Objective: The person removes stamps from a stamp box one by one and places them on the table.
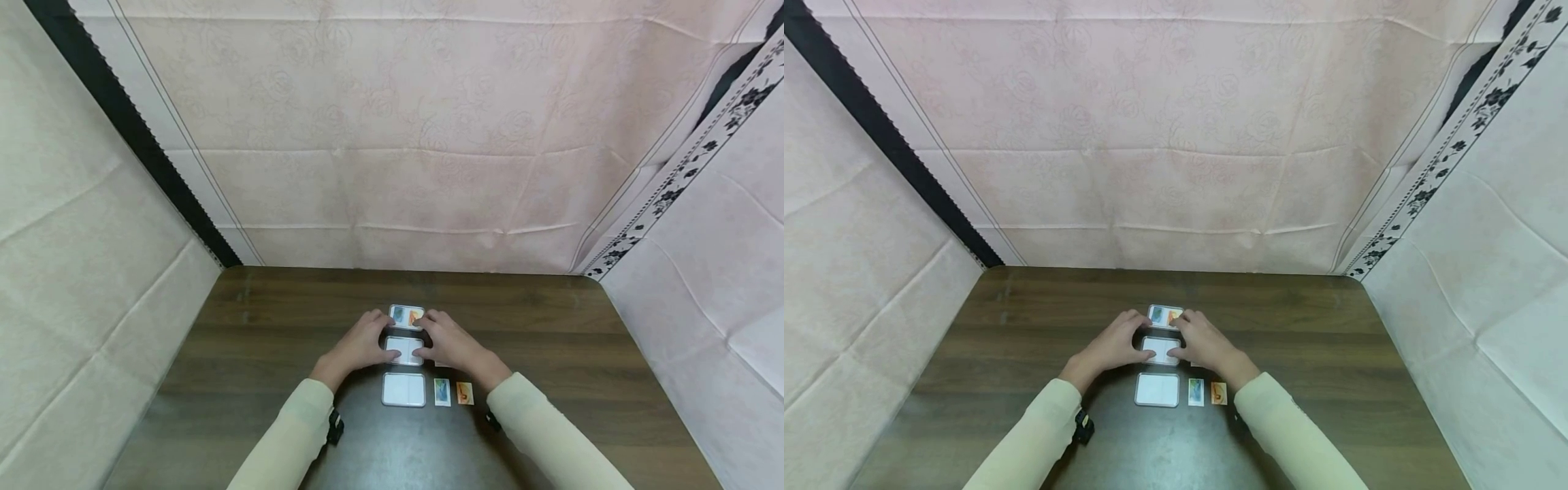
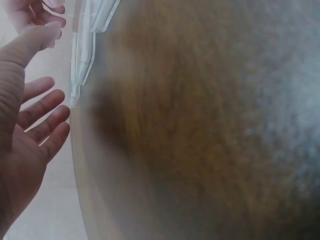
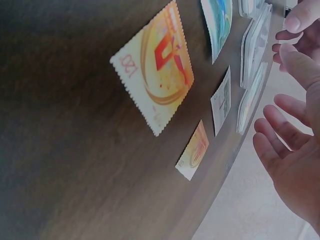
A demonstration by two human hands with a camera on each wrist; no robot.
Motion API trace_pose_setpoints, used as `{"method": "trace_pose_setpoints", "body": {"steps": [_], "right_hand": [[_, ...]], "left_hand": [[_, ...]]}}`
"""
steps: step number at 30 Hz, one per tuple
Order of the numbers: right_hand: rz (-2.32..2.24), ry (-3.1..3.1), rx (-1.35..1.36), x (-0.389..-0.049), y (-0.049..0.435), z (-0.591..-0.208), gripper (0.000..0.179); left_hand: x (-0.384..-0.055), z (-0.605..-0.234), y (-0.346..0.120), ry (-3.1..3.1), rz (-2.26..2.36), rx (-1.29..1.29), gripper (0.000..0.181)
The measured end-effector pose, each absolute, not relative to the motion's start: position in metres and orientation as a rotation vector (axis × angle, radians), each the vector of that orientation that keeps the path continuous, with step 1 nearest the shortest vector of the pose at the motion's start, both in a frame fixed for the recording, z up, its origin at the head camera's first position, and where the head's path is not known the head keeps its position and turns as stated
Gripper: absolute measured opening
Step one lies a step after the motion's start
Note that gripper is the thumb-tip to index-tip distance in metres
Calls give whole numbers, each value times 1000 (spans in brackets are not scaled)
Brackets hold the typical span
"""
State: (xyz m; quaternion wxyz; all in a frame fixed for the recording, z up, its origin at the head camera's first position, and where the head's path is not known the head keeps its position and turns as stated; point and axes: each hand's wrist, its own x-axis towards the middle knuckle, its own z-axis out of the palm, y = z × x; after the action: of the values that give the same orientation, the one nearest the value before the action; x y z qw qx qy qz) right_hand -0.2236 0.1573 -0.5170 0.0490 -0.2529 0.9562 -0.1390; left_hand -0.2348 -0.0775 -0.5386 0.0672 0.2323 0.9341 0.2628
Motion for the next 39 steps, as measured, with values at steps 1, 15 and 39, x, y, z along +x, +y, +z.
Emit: {"method": "trace_pose_setpoints", "body": {"steps": [1,15,39], "right_hand": [[-423,2911,-756,-224,158,-516,63],[-475,2909,-700,-227,160,-514,62],[-600,2905,-574,-257,170,-520,69]], "left_hand": [[-235,-538,-77,2822,787,703,65],[-237,-529,-76,2852,788,686,62],[-270,-521,-67,2862,738,680,68]]}}
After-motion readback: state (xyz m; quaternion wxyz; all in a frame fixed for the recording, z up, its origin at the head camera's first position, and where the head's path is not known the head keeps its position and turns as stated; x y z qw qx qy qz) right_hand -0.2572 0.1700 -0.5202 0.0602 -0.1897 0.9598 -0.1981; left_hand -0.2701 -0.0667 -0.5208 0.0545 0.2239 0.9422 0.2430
